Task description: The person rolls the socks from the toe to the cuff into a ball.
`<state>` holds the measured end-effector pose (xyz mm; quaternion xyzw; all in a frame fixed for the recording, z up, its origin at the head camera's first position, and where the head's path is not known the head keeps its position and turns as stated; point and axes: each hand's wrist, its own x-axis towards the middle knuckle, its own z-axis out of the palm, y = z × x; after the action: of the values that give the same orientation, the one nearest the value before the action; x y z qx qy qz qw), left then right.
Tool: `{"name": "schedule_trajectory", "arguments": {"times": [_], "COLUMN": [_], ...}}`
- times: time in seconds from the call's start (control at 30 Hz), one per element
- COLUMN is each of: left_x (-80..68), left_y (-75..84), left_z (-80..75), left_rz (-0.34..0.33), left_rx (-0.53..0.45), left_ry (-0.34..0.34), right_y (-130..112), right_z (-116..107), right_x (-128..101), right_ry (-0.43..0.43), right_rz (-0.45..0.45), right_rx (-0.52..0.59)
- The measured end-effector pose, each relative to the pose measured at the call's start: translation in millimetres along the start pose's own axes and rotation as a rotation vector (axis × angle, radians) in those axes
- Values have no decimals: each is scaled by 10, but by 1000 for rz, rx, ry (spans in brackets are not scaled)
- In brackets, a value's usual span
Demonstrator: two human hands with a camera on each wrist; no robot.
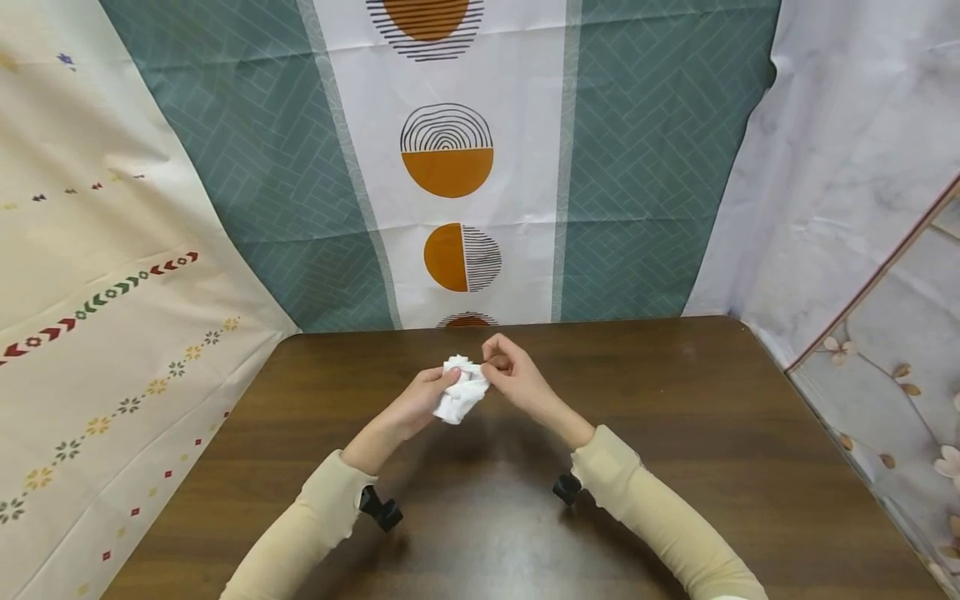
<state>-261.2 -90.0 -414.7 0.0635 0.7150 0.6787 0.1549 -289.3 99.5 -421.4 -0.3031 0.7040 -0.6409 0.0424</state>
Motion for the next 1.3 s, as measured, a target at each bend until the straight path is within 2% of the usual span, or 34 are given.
{"name": "schedule_trajectory", "arguments": {"times": [0.1,0.17,0.27,0.33,0.4,0.47,0.57,0.67,0.7,0.77,0.87,0.93,1.0,1.03,1.1,1.2,1.3], "left_x": [9,6,7,5,4,-6,-33,-78,-92,-111,-101,-74,-37,-18,16,39,35], "left_y": [17,15,5,6,-1,-8,-14,13,23,38,60,77,97,107,117,127,133], "left_z": [-19,-30,-40,-47,-80,-127,-196,-198,-187,-158,-120,-95,-71,-58,-48,-54,-74], "left_rz": [-54,-65,-45,-22,6,33,83,136,149,163,157,139,100,78,33,-20,-66], "left_rx": [-91,-110,-93,-71,-40,-13,68,171,190,165,20,-87,-171,-208,-271,-347,-381], "left_ry": [-7,-10,-47,-107,-190,-273,-360,-395,-392,-358,-269,-200,-138,-104,-46,2,-29], "right_y": [20,27,27,-3,-50,-97,-153,-157,-153,-137,-85,-56,-22,-12,0,9,12], "right_z": [11,29,47,50,43,32,-2,-57,-81,-123,-163,-164,-150,-137,-110,-78,-66], "right_x": [-19,-37,-53,-57,-52,-41,-8,34,50,70,97,96,91,85,68,43,27], "right_ry": [53,109,222,274,277,239,140,-12,-59,-132,-221,-219,-199,-172,-94,-5,30], "right_rz": [-288,-444,-569,-591,-562,-495,-324,-124,-61,75,256,353,394,396,362,275,163], "right_rx": [-495,-756,-1012,-1071,-1020,-897,-667,-443,-359,-179,171,361,492,517,484,255,9]}}
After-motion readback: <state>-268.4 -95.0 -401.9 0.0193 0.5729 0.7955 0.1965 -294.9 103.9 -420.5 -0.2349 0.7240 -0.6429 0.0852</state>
